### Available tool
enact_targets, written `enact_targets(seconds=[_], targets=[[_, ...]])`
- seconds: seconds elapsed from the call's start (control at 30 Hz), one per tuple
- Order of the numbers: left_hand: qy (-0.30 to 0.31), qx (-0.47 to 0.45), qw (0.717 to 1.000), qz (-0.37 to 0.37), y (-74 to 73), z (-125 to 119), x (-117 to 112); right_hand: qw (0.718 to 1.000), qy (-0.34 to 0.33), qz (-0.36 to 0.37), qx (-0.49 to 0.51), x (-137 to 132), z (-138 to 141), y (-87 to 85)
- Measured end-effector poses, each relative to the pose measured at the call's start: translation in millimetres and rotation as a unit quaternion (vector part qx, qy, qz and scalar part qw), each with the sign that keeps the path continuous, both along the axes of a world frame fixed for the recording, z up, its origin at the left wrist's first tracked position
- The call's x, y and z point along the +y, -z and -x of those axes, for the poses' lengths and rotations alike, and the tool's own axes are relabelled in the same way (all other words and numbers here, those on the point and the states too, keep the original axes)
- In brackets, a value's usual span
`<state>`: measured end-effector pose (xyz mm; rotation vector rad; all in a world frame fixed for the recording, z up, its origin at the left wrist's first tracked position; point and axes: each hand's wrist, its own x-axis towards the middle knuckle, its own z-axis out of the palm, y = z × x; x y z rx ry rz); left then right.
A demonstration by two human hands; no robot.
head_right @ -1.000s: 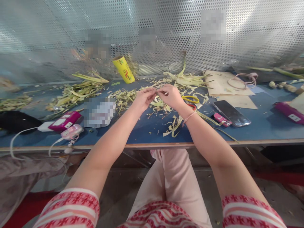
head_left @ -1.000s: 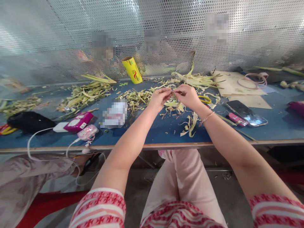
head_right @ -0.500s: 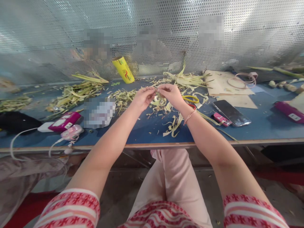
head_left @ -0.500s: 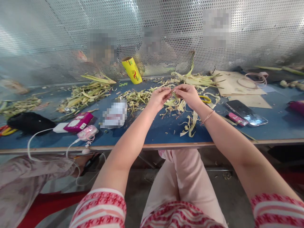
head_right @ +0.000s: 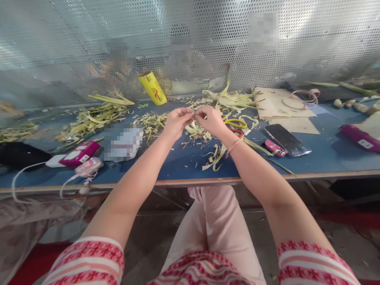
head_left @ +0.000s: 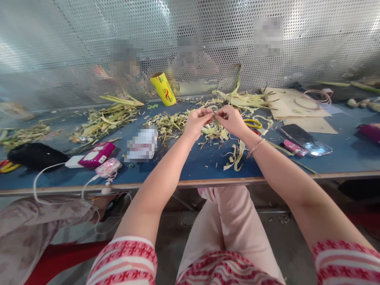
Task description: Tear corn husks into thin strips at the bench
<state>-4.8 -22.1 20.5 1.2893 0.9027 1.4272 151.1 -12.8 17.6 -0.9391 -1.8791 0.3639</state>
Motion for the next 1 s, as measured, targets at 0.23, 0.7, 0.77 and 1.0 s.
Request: enact_targets(seconds=[0.23,0.7,0.77,1.0], targets=[[-0.024,0.058,0.995,-0.081,4.2,0.5,2.5,1.0,0.01,0.01,0.023,-0.9,2.9,-1.6],[-0.158,0.245,0.916,-0.274,5.3,0.8,0.6,0.989,-0.034,0.097,0.109,4.5,4.9,1.0],[-0.161,0.246,0.912,-0.287,5.5,0.7,0.1,0.977,-0.054,0.145,0.145,5.4,5.9,1.7],[-0.164,0.248,0.905,-0.303,5.8,1.4,-0.6,0.956,-0.093,0.196,0.199,3.7,7.3,1.6]])
